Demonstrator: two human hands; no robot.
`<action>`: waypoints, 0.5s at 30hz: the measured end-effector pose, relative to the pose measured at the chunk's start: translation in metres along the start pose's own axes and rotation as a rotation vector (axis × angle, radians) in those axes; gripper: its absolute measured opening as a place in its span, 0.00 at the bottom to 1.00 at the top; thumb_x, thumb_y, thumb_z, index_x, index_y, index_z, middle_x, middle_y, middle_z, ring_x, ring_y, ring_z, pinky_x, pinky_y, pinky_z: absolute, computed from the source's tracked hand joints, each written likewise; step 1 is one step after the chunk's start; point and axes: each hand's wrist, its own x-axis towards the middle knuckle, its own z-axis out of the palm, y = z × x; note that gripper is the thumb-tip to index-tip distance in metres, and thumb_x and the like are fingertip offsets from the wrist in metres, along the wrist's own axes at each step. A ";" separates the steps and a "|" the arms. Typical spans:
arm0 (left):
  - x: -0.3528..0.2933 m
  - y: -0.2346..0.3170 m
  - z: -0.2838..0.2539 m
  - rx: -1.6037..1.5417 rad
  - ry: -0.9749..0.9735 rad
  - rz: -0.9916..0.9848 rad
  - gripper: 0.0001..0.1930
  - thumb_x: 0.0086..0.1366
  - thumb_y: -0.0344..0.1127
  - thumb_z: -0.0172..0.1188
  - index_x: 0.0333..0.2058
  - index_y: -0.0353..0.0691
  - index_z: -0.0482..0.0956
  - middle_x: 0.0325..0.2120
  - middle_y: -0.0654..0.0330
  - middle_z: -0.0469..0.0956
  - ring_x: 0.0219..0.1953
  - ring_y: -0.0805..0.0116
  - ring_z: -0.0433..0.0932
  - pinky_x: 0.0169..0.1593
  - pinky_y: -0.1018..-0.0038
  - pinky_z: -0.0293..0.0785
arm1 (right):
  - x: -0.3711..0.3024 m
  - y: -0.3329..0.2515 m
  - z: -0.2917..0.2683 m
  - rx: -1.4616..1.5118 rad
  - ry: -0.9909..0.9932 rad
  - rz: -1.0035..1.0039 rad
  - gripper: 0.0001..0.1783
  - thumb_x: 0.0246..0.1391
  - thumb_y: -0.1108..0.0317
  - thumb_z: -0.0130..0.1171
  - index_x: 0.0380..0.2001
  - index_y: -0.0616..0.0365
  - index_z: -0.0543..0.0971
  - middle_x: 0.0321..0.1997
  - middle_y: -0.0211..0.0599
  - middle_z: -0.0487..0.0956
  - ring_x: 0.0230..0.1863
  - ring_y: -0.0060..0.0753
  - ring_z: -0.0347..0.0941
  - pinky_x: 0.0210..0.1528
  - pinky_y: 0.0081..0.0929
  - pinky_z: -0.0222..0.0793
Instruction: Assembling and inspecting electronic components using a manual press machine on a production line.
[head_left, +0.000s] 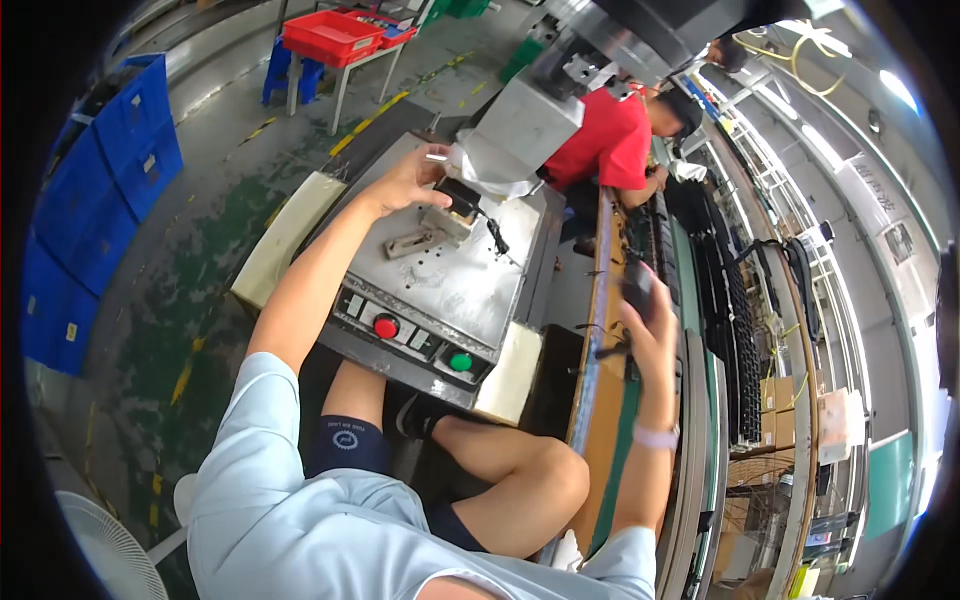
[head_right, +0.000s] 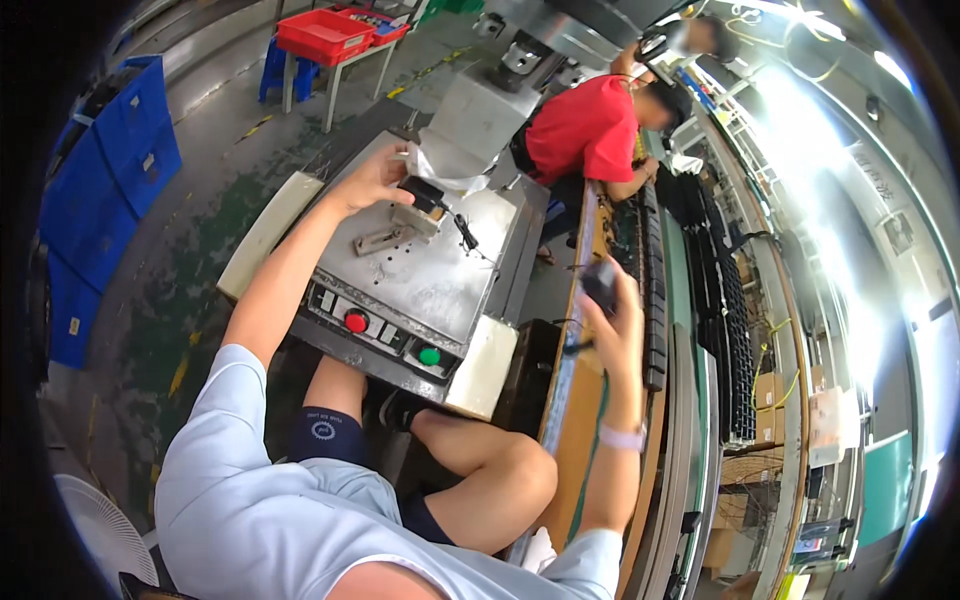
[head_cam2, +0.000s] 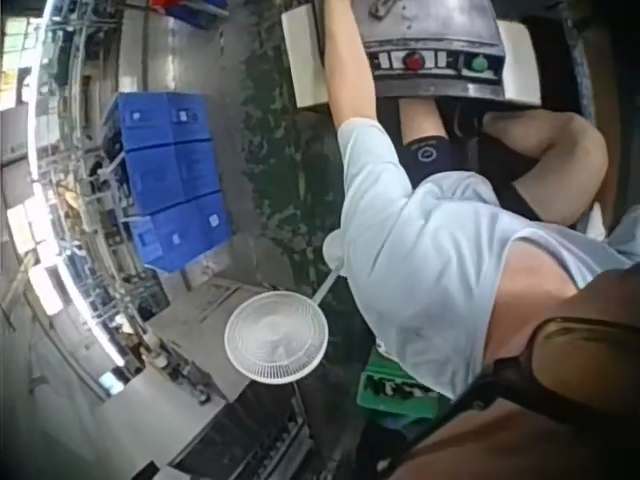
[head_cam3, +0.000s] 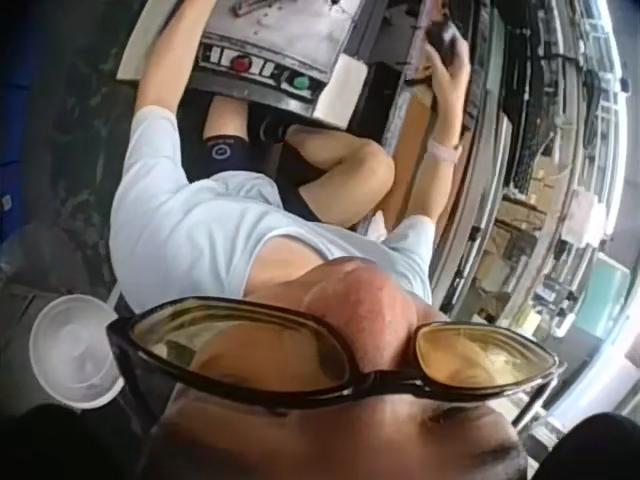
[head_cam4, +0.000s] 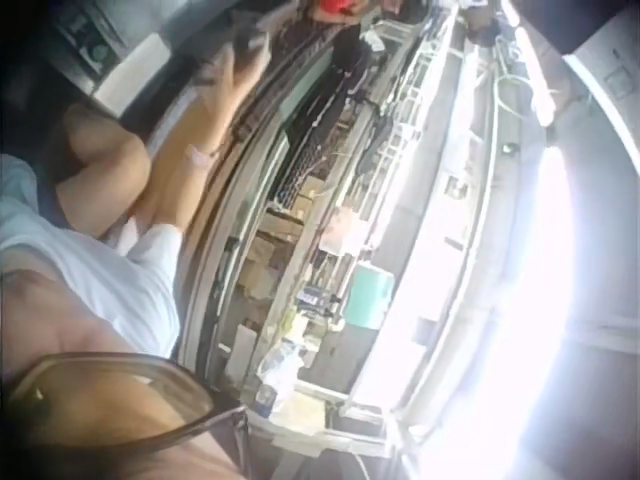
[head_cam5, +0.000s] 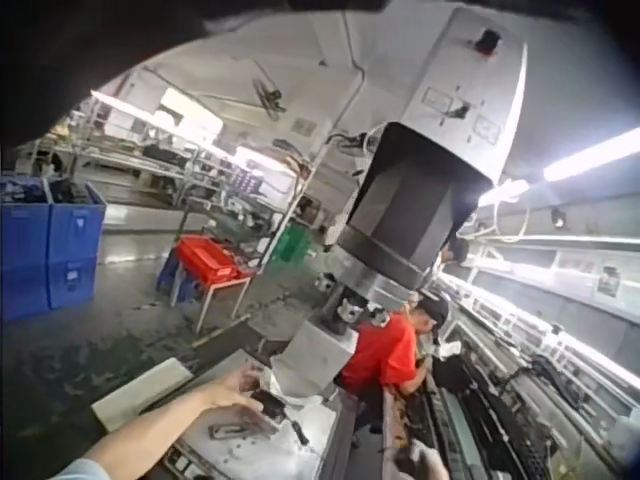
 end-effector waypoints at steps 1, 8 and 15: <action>-0.015 0.017 0.000 -0.082 0.004 -0.052 0.46 0.46 0.26 0.73 0.65 0.41 0.59 0.50 0.53 0.74 0.52 0.64 0.72 0.58 0.70 0.67 | 0.015 0.006 0.030 0.050 -0.054 0.040 0.31 0.53 0.78 0.60 0.62 0.63 0.67 0.57 0.41 0.70 0.50 0.35 0.71 0.50 0.28 0.71; -0.177 0.070 0.092 -1.108 0.382 0.028 0.35 0.60 0.37 0.68 0.63 0.45 0.62 0.46 0.54 0.74 0.45 0.62 0.75 0.50 0.66 0.75 | 0.117 0.068 0.183 -0.199 -0.220 -0.179 0.30 0.56 0.68 0.61 0.62 0.57 0.68 0.53 0.48 0.74 0.47 0.47 0.74 0.50 0.33 0.71; -0.273 0.058 0.105 -0.493 0.815 -0.339 0.25 0.62 0.32 0.63 0.57 0.45 0.66 0.46 0.55 0.72 0.43 0.64 0.74 0.46 0.71 0.73 | 0.141 0.044 0.224 -0.283 -0.430 -0.427 0.30 0.59 0.60 0.57 0.64 0.52 0.67 0.55 0.53 0.73 0.48 0.56 0.72 0.51 0.38 0.69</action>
